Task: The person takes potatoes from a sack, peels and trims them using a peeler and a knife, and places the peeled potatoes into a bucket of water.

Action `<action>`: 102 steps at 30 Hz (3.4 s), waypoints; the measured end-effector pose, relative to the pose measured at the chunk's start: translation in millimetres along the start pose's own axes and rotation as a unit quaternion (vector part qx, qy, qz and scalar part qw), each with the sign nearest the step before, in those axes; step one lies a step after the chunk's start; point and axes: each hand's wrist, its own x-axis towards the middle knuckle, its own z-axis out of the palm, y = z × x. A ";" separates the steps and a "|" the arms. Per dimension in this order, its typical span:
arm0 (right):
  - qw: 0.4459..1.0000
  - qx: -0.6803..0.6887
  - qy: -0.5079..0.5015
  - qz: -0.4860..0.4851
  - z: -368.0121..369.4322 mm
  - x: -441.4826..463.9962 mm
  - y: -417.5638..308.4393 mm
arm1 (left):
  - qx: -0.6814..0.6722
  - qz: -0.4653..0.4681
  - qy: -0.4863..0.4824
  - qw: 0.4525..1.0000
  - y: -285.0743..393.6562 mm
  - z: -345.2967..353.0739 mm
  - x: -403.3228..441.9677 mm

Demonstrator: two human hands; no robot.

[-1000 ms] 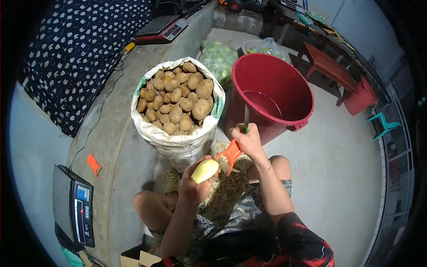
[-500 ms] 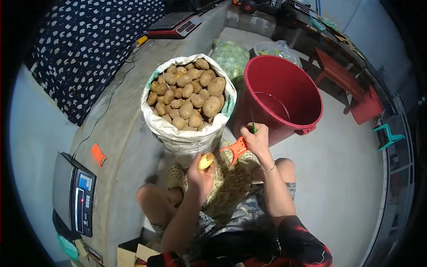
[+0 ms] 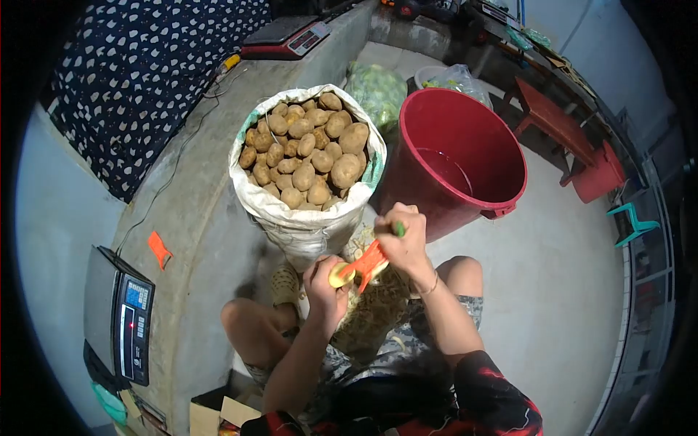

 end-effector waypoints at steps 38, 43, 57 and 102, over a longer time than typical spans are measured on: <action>1.000 -0.010 0.028 -0.001 8.2 -2.7 10.5 | -0.040 -0.095 0.026 0.994 -3.1 -14.5 7.6; 0.989 -0.061 0.124 -0.047 10.9 5.0 21.2 | -0.043 -0.064 -0.020 0.997 2.5 -14.9 5.0; 0.999 0.003 0.030 -0.024 5.8 -4.7 6.8 | 0.069 0.078 0.038 0.994 -0.7 -2.4 -0.9; 0.991 0.059 -0.111 0.051 -7.8 12.3 21.6 | 0.146 -0.081 -0.074 0.983 -3.5 -1.0 -4.6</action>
